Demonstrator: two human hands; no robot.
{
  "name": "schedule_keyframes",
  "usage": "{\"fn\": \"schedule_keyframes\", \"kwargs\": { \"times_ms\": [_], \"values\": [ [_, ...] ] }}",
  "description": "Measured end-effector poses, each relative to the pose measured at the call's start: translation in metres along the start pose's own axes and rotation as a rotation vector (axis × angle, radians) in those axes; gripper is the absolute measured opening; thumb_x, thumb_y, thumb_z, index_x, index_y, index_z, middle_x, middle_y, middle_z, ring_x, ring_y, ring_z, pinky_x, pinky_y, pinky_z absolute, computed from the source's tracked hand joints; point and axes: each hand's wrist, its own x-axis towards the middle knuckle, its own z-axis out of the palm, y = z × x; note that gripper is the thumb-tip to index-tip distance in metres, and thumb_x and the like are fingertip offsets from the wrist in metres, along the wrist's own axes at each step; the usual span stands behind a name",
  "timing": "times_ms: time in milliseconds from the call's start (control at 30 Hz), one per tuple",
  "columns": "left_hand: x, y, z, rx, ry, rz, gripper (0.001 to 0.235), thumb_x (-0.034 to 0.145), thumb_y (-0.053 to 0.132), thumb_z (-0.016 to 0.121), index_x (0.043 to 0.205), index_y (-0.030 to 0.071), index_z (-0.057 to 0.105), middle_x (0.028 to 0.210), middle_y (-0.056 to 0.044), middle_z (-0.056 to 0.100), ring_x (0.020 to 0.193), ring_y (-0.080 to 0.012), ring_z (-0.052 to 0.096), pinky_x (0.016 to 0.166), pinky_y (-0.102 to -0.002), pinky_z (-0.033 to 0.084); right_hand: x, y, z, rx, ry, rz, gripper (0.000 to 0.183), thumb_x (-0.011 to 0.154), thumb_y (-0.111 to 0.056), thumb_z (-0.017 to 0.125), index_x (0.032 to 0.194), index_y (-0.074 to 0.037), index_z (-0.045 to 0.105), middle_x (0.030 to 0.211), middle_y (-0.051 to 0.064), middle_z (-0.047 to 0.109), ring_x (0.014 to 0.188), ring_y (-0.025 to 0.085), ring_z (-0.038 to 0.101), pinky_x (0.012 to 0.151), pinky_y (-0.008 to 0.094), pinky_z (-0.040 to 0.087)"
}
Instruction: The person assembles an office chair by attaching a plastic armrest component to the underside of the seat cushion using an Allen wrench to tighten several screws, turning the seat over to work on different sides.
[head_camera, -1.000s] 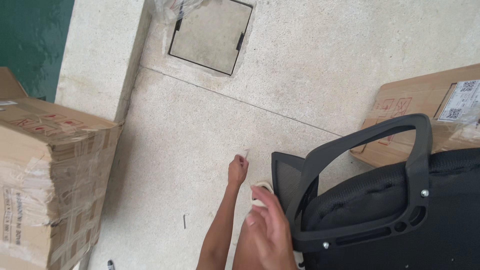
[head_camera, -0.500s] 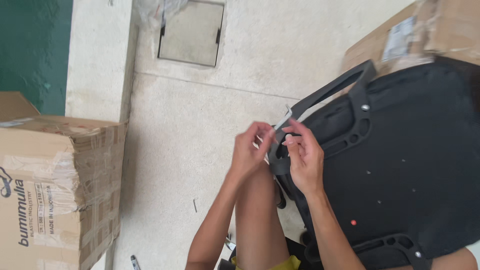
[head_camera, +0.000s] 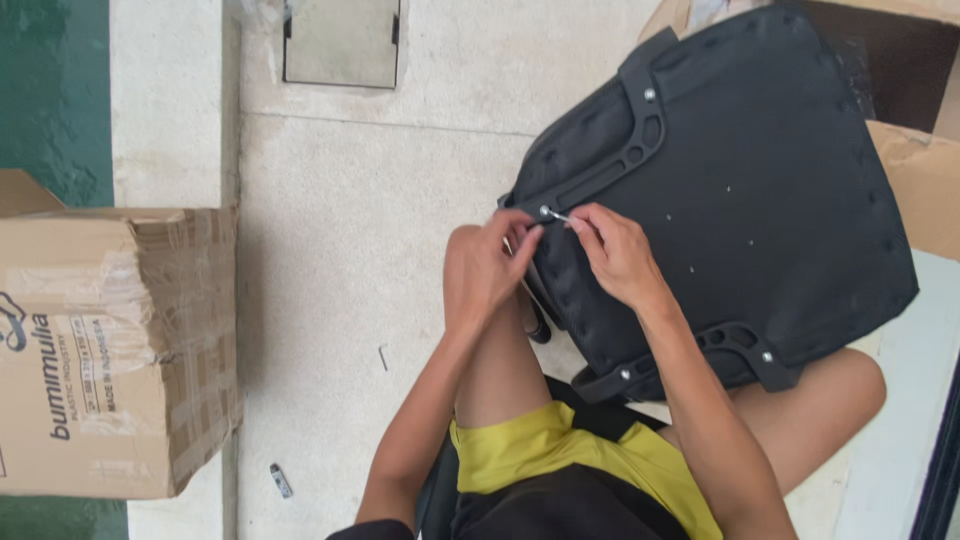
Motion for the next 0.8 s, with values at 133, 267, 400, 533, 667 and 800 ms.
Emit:
{"fn": "schedule_keyframes", "kwargs": {
  "times_ms": [133,267,400,533,667,800],
  "values": [
    [0.003,-0.006,0.017,-0.06,0.162,0.075,0.035,0.093,0.016,0.076,0.125,0.006,0.066,0.102,-0.016,0.066,0.085,-0.0392,0.069,0.071,-0.045,0.056,0.009,0.018,0.012,-0.019,0.044,-0.08,0.017,0.108,-0.017,0.057,0.103,-0.008,0.07,0.085,0.017,0.07,0.081,0.039,0.071,0.067,0.045,0.055],
    [0.004,-0.026,0.033,0.011,0.153,-0.007,0.028,0.092,0.034,0.078,0.116,0.019,0.075,0.108,0.0,0.065,0.094,-0.0236,0.063,0.07,-0.032,0.052,0.011,0.022,0.016,0.016,0.055,-0.066,0.016,0.109,-0.016,0.056,0.104,-0.008,0.069,0.087,0.016,0.07,0.082,0.039,0.07,0.067,0.045,0.055],
    [-0.002,-0.024,0.032,0.087,0.158,-0.004,0.023,0.092,0.036,0.077,0.112,0.024,0.077,0.107,0.005,0.069,0.095,-0.021,0.065,0.068,-0.033,0.052,0.009,0.022,0.019,0.073,0.054,-0.049,0.018,0.109,-0.015,0.055,0.104,-0.009,0.07,0.085,0.017,0.068,0.079,0.038,0.069,0.066,0.045,0.053],
    [0.002,-0.045,0.051,0.118,0.142,-0.022,0.024,0.092,0.041,0.077,0.112,0.027,0.077,0.109,0.009,0.07,0.097,-0.0182,0.067,0.067,-0.032,0.054,0.008,0.017,0.016,0.081,0.053,-0.032,0.018,0.109,-0.016,0.055,0.104,-0.009,0.07,0.086,0.019,0.068,0.079,0.04,0.068,0.066,0.047,0.053],
    [0.0,-0.048,0.059,-0.02,0.219,0.001,0.022,0.09,0.035,0.08,0.11,0.027,0.078,0.106,0.006,0.069,0.097,-0.02,0.064,0.075,-0.031,0.053,0.006,0.023,0.022,0.076,0.064,-0.052,0.018,0.109,-0.016,0.055,0.104,-0.008,0.07,0.086,0.021,0.067,0.08,0.043,0.068,0.066,0.048,0.053],
    [0.002,-0.053,0.066,-0.035,0.242,0.034,0.021,0.088,0.039,0.081,0.108,0.034,0.078,0.106,0.01,0.068,0.098,-0.0181,0.063,0.079,-0.031,0.053,0.005,0.025,0.025,0.048,0.135,-0.115,0.016,0.108,-0.015,0.056,0.104,-0.007,0.07,0.089,0.019,0.068,0.086,0.042,0.069,0.071,0.047,0.055]
  ]
}}
